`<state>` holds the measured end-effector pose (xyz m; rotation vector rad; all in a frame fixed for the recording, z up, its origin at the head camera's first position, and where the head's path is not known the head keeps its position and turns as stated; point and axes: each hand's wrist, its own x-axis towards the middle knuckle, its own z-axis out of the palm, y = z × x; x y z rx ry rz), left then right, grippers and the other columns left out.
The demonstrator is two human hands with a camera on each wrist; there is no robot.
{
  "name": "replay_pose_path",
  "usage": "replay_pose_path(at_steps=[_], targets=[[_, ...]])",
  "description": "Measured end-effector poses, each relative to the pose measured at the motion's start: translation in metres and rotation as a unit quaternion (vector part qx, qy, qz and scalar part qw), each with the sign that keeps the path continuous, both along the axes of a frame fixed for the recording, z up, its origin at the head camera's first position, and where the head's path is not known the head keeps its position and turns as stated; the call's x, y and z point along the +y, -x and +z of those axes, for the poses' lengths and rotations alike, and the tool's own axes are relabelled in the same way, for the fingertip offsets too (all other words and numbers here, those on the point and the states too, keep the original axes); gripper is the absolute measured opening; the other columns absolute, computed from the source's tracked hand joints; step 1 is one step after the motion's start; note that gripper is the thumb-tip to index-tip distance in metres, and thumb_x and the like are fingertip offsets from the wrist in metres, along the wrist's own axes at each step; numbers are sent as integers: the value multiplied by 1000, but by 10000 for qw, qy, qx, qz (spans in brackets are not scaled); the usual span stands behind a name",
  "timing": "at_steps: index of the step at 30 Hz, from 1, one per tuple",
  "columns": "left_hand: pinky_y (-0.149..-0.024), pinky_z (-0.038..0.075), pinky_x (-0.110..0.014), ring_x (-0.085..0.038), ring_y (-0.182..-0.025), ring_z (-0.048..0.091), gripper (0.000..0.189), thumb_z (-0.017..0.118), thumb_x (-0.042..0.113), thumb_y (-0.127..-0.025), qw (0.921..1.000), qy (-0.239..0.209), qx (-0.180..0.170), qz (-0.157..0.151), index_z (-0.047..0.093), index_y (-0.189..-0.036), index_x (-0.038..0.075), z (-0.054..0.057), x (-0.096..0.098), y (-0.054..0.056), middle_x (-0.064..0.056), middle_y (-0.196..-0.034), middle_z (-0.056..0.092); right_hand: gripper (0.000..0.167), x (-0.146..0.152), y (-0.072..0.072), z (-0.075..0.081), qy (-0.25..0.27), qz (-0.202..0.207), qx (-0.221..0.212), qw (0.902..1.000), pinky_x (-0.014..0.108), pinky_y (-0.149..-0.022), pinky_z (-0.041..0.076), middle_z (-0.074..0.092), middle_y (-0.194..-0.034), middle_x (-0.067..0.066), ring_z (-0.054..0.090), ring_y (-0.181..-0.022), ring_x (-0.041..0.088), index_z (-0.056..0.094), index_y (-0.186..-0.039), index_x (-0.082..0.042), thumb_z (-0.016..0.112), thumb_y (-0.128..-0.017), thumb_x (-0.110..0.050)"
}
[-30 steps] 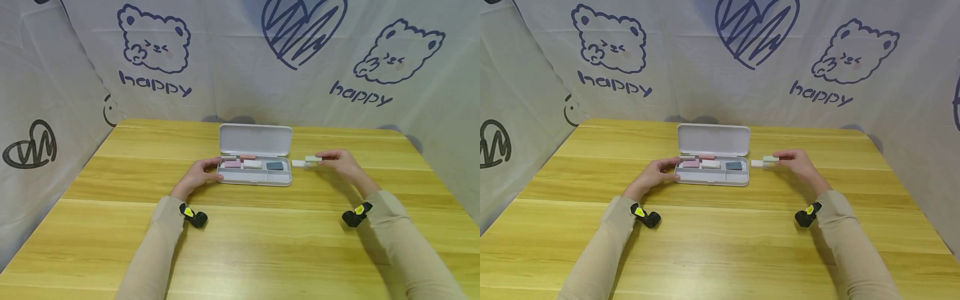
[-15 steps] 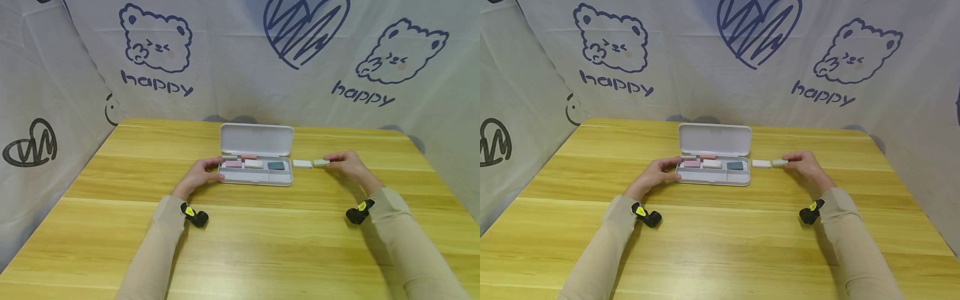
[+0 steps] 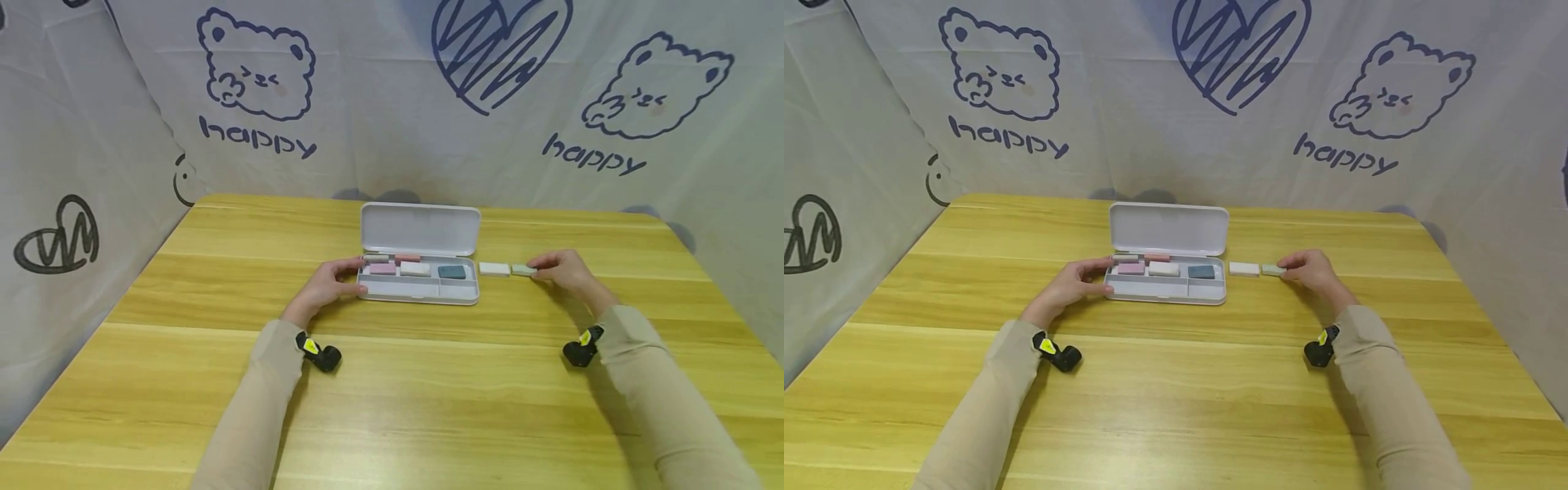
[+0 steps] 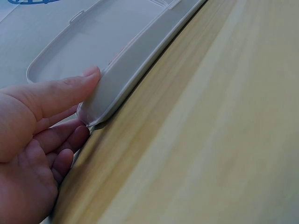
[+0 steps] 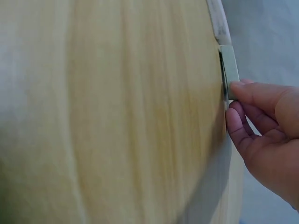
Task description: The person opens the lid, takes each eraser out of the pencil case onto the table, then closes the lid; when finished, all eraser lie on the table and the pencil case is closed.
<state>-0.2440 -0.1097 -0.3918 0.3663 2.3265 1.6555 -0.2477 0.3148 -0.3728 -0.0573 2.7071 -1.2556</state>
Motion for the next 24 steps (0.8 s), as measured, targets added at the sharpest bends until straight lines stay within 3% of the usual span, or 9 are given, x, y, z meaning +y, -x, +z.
replay_pose_path(at_steps=[7, 13, 18, 24], targets=[[-100, 25, -36, -27, -120, 37, 55, 70, 2, -74, 10000, 38, 35, 26, 49, -124, -3, -1, 0, 0, -16, -133, 42, 28, 0, -1, -1, -254, 7, 62, 9997, 24, -58, 40, 60, -97, 21, 48, -71, 14, 57, -107, 13, 60, -83, -1], [-100, 25, -38, -27, -120, 36, 55, 70, 4, -74, 10000, 63, 7, -8, 49, -125, -2, -2, 0, 1, -16, -133, 42, 28, -1, -1, 1, -197, -4, 57, 9998, 23, -57, 41, 62, -92, 17, 48, -69, 10, 57, -107, 13, 61, -82, -1], [-101, 24, -38, -28, -121, 35, 56, 70, 4, -74, 9999, -11, -99, -19, 48, -125, -2, -3, -1, 2, -16, -134, 40, 28, -5, -2, 7, -83, -86, 270, 9996, 21, -60, 45, 61, -95, 21, 51, -69, 6, 57, -106, 14, 60, -82, 0], [-101, 25, -39, -31, -121, 35, 54, 68, 0, -75, 9999, -35, -123, -42, 46, -124, -7, 13, 2, -7, -19, -134, 39, 27, -17, -3, 14, -132, -114, 694, 9974, 17, -62, 44, 59, -101, 26, 51, -72, 1, 58, -105, 12, 59, -83, -3]])
